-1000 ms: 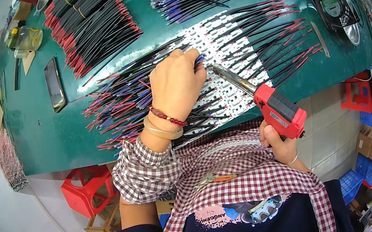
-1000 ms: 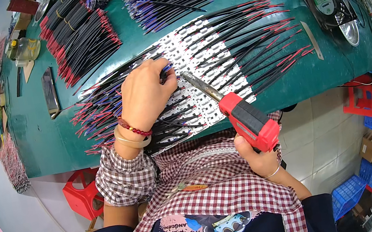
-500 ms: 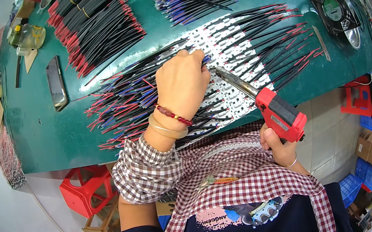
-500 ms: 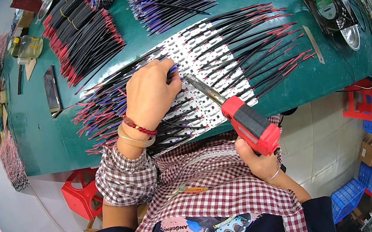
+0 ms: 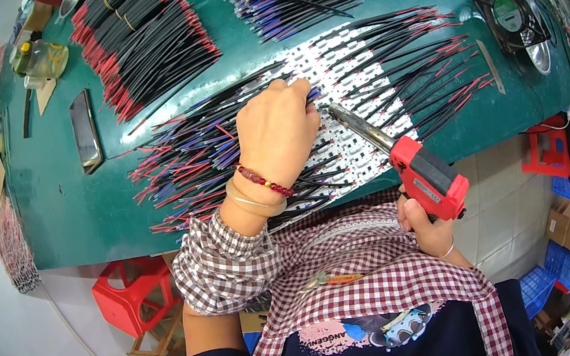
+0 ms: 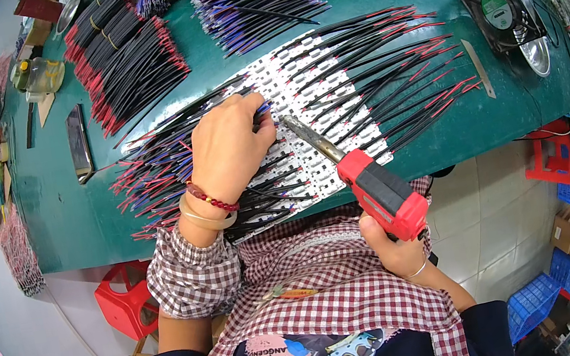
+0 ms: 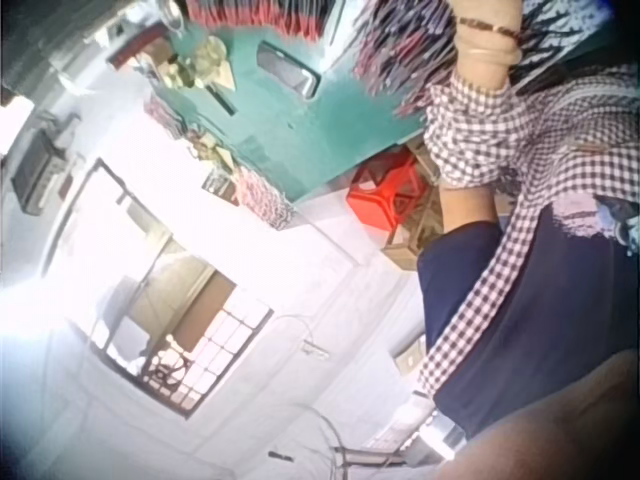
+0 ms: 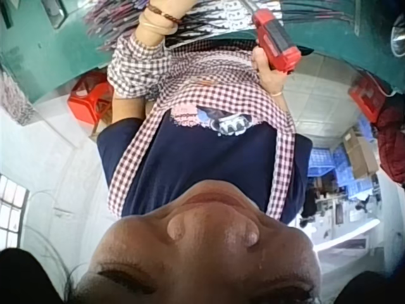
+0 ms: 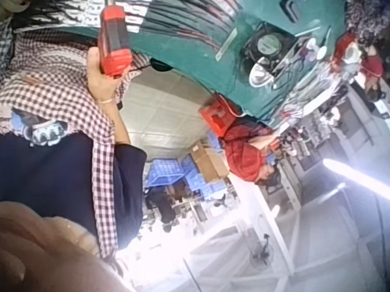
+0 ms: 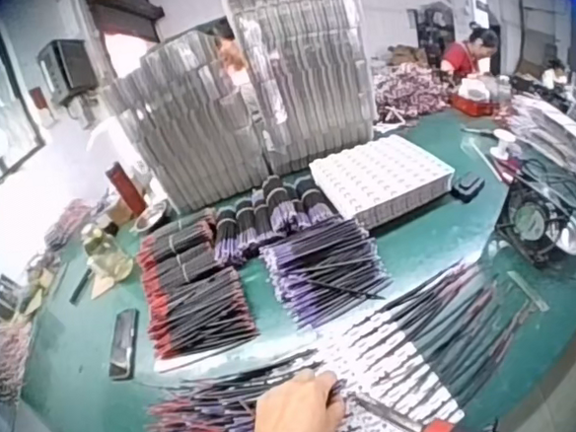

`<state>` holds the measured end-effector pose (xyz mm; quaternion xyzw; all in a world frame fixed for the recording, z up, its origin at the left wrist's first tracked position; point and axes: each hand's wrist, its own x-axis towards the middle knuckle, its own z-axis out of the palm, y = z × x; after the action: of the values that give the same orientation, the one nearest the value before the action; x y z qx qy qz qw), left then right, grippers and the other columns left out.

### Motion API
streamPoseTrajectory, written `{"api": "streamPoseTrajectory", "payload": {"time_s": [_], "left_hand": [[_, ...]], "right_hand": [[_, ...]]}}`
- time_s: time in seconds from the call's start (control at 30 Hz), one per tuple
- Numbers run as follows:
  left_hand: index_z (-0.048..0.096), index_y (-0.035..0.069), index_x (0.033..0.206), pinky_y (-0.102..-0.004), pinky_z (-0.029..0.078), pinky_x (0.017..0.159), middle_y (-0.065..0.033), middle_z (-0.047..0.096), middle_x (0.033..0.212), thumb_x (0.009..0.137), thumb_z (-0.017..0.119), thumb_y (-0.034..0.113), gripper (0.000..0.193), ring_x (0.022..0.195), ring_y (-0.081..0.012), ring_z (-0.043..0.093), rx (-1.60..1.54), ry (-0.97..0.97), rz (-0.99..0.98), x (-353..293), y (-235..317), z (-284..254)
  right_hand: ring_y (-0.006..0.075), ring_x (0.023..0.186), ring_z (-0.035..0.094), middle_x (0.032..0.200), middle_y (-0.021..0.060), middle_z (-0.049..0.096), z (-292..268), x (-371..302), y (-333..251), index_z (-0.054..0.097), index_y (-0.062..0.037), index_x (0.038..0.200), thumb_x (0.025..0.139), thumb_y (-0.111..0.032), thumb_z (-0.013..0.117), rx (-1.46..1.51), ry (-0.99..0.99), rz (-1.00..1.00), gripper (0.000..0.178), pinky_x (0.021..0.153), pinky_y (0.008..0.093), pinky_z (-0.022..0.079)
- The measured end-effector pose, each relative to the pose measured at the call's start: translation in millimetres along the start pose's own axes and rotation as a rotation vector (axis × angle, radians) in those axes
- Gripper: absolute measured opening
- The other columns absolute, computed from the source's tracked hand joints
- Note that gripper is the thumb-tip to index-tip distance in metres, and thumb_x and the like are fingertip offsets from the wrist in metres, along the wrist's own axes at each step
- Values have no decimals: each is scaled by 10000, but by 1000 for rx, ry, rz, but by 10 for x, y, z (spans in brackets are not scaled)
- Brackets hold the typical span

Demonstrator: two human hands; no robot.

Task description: The person aligns wires on circuit strips by hand and solders the wire ends using a handheld soldering tool.

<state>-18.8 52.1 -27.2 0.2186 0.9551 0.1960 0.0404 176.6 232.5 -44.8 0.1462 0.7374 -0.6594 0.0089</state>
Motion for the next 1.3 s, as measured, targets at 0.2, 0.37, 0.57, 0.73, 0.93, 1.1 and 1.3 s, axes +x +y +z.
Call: {"api": "streamPoseTrajectory", "payload": {"time_s": [0.2, 0.37, 0.57, 0.73, 0.93, 1.1, 1.3], "left_hand": [[603, 41, 800, -431, 475, 623, -134, 592, 737, 771, 621, 147, 111, 703, -333, 596, -6, 15, 17, -7, 12, -16], [596, 38, 790, -429, 476, 615, -130, 590, 736, 766, 626, 142, 111, 693, -333, 593, -3, 15, -5, -13, 33, -3], [591, 34, 783, -429, 476, 605, -128, 588, 737, 764, 629, 142, 116, 683, -332, 591, 1, 38, 10, -55, 37, -17], [590, 32, 783, -430, 477, 600, -128, 588, 741, 768, 633, 147, 123, 674, -339, 591, 4, 31, 1, -50, 52, -15], [587, 29, 783, -427, 479, 596, -129, 587, 752, 774, 634, 151, 131, 674, -344, 593, 20, 6, -22, -50, 61, -26], [582, 27, 786, -424, 483, 602, -131, 590, 762, 772, 637, 152, 137, 680, -344, 595, 8, 26, -18, -61, 69, -12], [577, 21, 785, -425, 486, 608, -135, 592, 764, 767, 640, 145, 140, 689, -345, 599, -11, 34, -12, -86, 93, -30]], "right_hand": [[105, 516, 474, 634, 65, 534, 13, 4, 2, 532, 3, 819, 901, -121, 531, -27, 5, -16, 149, 478, 242, 386], [107, 513, 475, 632, 71, 533, 13, 4, -10, 548, 23, 896, 897, -126, 532, -28, -15, -43, 150, 471, 240, 386], [109, 508, 471, 655, 85, 542, -31, 19, -141, 439, 65, 1255, 894, -158, 562, 194, -2, 4, 442, 469, 244, 389], [108, 518, 471, 694, 86, 550, -6, -7, -65, 444, 57, 1256, 897, -263, 615, 217, 26, -78, 510, 476, 241, 391], [102, 530, 460, 684, 81, 537, -45, 3, -1, 447, 55, 1221, 909, -225, 603, 150, -53, -89, 448, 478, 242, 380], [99, 522, 455, 665, 76, 530, -35, -36, 73, 457, 52, 1175, 922, -183, 564, 31, -43, -85, 362, 476, 244, 375], [99, 505, 447, 624, 67, 516, -61, -53, 78, 463, 46, 1148, 915, -149, 545, -56, -94, -80, 315, 467, 245, 370]]}}
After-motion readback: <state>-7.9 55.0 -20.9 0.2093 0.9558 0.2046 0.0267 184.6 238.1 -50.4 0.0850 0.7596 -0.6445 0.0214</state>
